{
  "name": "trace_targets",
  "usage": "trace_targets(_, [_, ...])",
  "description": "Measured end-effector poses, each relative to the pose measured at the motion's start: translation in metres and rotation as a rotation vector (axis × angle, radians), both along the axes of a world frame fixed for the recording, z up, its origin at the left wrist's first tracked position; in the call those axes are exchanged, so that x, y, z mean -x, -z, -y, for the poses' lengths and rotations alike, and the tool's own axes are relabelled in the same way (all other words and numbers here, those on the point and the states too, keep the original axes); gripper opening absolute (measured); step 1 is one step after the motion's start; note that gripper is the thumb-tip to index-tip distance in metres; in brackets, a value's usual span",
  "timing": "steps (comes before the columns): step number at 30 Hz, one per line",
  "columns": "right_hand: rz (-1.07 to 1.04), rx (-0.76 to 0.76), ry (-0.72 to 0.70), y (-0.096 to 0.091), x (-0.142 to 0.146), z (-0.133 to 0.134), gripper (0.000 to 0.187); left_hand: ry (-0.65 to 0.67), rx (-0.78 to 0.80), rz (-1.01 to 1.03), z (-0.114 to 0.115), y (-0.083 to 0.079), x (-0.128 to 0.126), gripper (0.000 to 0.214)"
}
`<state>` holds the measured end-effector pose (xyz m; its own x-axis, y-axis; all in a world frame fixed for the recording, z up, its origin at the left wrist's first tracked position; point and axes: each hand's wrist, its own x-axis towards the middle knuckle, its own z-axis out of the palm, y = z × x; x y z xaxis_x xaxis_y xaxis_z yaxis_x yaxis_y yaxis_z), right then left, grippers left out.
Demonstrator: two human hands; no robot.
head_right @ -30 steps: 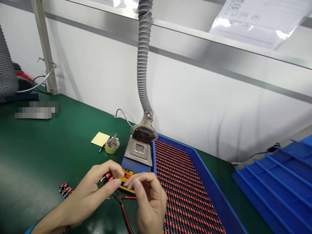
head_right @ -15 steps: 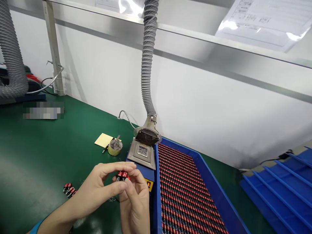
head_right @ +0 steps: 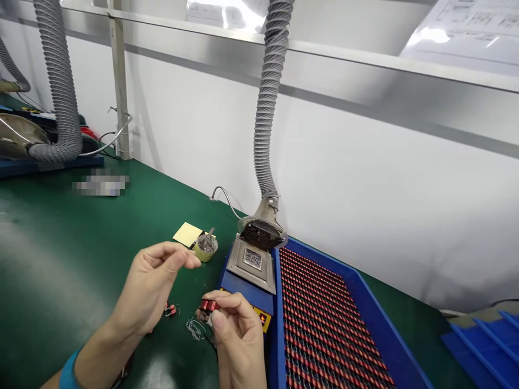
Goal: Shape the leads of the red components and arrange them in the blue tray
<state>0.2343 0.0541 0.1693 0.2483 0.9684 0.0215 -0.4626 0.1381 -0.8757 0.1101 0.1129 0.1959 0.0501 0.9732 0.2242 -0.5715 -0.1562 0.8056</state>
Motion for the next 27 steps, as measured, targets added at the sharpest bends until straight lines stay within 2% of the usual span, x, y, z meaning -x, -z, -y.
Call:
trace_targets(2, [-0.036, 0.019, -0.012, -0.003, -0.001, 0.0, 0.02, 0.025, -0.03, -0.049, -0.003, -0.003, 0.008, 0.007])
trace_targets(3, [-0.048, 0.024, -0.016, -0.003, -0.001, -0.001, 0.021, 0.086, -0.053, -0.122, -0.004, -0.005, 0.01, 0.002])
trace_targets(6, [-0.056, 0.045, -0.012, -0.001, -0.002, -0.001, 0.022, 0.332, -0.097, -0.37, -0.006, -0.006, 0.011, 0.018])
trace_targets(7, [-0.057, 0.054, -0.005, 0.0, -0.002, -0.001, 0.022, 0.386, -0.093, -0.408, -0.006, -0.005, 0.009, 0.016])
trace_targets(9, [-0.059, 0.066, 0.01, 0.002, -0.001, -0.001, 0.024, 0.403, -0.052, -0.375, -0.005, -0.001, 0.002, 0.006])
trace_targets(15, [-0.077, 0.048, -0.024, 0.002, 0.002, -0.001, 0.022, 0.163, 0.004, -0.169, 0.0, 0.007, -0.014, 0.006])
trace_targets(21, [-0.128, 0.043, -0.086, -0.004, -0.003, 0.0, 0.021, -0.111, -0.037, -0.068, -0.003, 0.001, 0.005, 0.006])
trace_targets(24, [-0.143, 0.048, -0.115, -0.008, -0.007, 0.002, 0.019, -0.208, -0.09, -0.185, 0.001, -0.006, 0.025, 0.009])
trace_targets(27, [-0.147, 0.047, -0.12, -0.013, -0.01, 0.004, 0.017, -0.25, -0.236, -0.466, 0.011, -0.004, 0.045, 0.011])
